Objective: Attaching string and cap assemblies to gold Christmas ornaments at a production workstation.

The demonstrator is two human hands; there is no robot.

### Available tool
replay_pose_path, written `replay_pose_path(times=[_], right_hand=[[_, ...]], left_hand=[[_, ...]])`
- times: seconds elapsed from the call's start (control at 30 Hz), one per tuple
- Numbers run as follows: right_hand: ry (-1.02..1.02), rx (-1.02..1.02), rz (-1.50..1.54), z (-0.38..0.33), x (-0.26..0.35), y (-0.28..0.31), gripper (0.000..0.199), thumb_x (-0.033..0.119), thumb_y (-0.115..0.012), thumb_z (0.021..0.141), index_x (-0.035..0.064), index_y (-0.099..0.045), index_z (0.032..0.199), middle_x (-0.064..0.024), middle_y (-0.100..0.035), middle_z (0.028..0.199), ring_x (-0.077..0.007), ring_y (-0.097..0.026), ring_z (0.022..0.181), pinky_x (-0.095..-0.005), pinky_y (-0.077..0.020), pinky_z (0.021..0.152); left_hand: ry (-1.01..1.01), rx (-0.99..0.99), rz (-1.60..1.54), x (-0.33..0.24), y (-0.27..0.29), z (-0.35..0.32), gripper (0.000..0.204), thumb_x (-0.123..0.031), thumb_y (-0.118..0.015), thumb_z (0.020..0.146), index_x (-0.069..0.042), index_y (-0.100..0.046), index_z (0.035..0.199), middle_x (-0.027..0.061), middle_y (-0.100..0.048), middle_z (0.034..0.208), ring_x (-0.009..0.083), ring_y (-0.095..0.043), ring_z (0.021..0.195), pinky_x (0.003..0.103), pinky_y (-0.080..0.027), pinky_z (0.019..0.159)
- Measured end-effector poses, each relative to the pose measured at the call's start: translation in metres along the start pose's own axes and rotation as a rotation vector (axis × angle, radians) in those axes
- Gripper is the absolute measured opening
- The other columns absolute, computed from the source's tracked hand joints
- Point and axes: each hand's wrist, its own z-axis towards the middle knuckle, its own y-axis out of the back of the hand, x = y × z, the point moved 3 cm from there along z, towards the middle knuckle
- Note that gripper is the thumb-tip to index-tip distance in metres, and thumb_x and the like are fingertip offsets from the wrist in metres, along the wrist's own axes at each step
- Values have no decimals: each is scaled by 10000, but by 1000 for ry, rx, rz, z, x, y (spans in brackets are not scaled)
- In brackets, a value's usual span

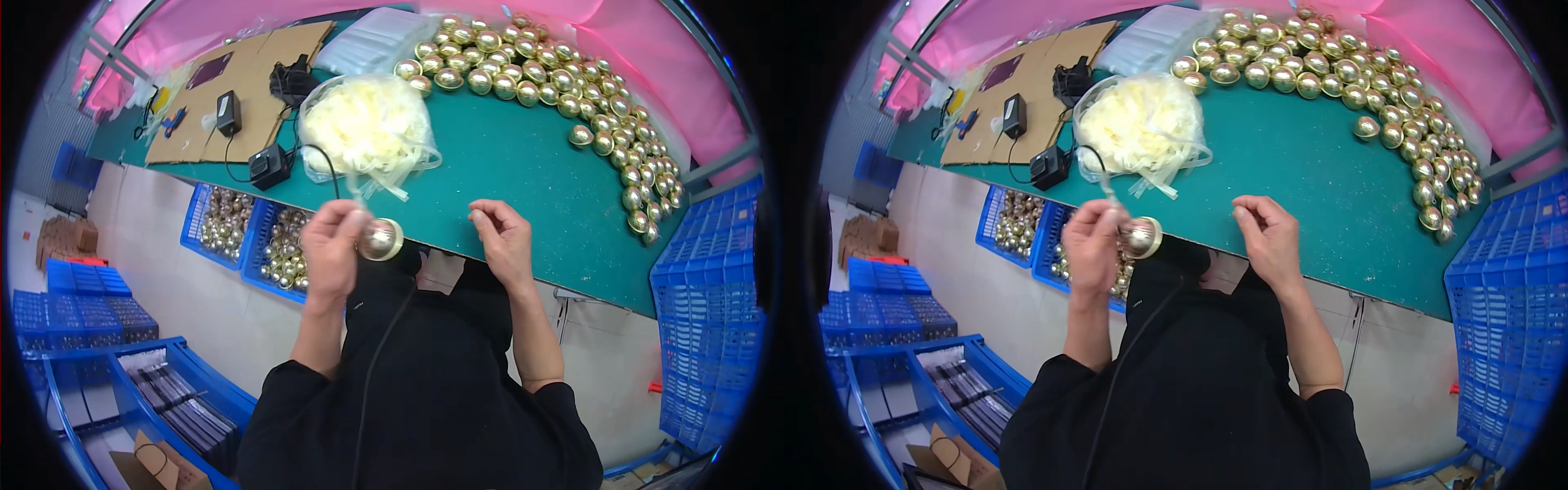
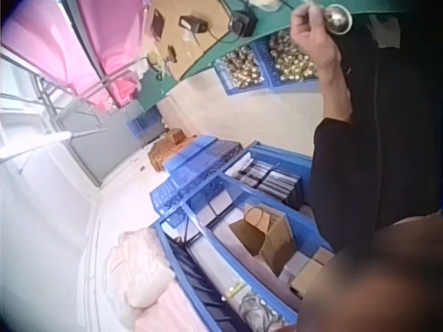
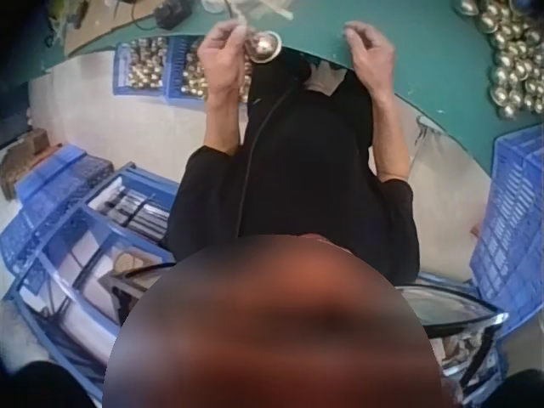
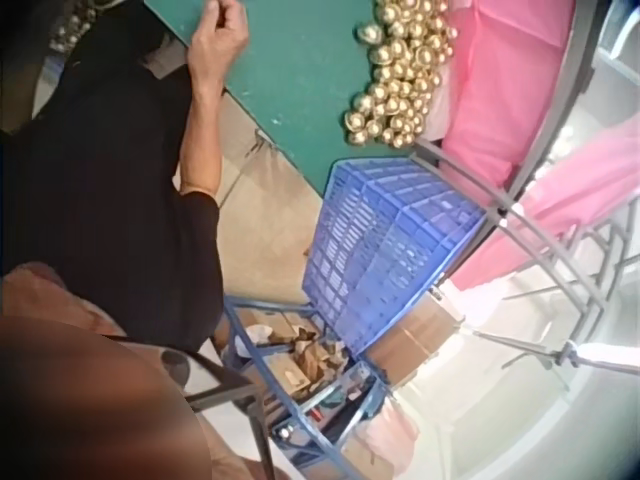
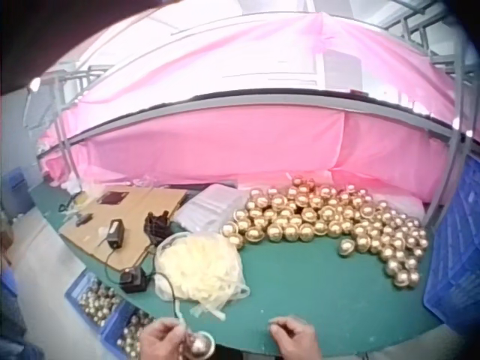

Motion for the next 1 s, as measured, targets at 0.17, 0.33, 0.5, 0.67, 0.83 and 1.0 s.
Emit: replay_pose_path(times=[0.17, 0.33, 0.5, 0.67, 0.83, 1.0], right_hand=[[116, 108, -189, 19, 17, -49, 127, 58, -703, 956, -19, -746, 1048, -50, -699, 875, -91, -594, 706, -260, -481, 629], [153, 93, -251, 44, 13, -74, 121, 49, -705, 946, -22, -742, 1037, -72, -693, 870, -106, -598, 686, -270, -485, 621], [275, 54, -343, 55, 12, -89, 126, 5, -733, 908, -7, -740, 1033, -79, -674, 873, -124, -594, 656, -285, -486, 602], [353, 45, -423, 63, 8, -98, 277, -48, -755, 853, 19, -726, 1120, -74, -660, 900, -143, -564, 628, -291, -486, 590], [411, 82, -452, 69, 16, -113, 396, -48, -792, 803, 38, -706, 1181, -74, -645, 908, -162, -551, 639, -303, -490, 589], [492, 50, -555, 70, 13, -128, 415, 10, -850, 775, 34, -685, 1155, -78, -640, 898, -163, -546, 658, -320, -490, 586]], left_hand=[[-167, -308, 81, -28, 91, 1, 61, -43, -652, 1021, 14, -670, 1036, 65, -715, 897, 122, -685, 770, 257, -569, 717], [-187, -444, 228, 2, 176, 18, 71, -63, -664, 1026, 6, -674, 1041, 50, -705, 916, 106, -650, 806, 259, -553, 765], [-142, -573, 480, 36, 200, 19, 98, -70, -693, 1008, 14, -705, 1056, 16, -715, 954, 67, -635, 857, 220, -500, 790], [-130, -523, 451, 33, 158, 10, 100, -52, -697, 999, 16, -713, 1071, 19, -722, 983, 80, -644, 890, 224, -505, 800], [-134, -400, 353, 31, 119, 12, 96, -78, -705, 1003, 5, -721, 1049, -42, -653, 864, 18, -538, 741, 191, -423, 643], [-73, -330, 277, 33, 96, 11, 87, -73, -707, 998, 1, -721, 1041, -41, -662, 873, 21, -540, 740, 193, -430, 655]])
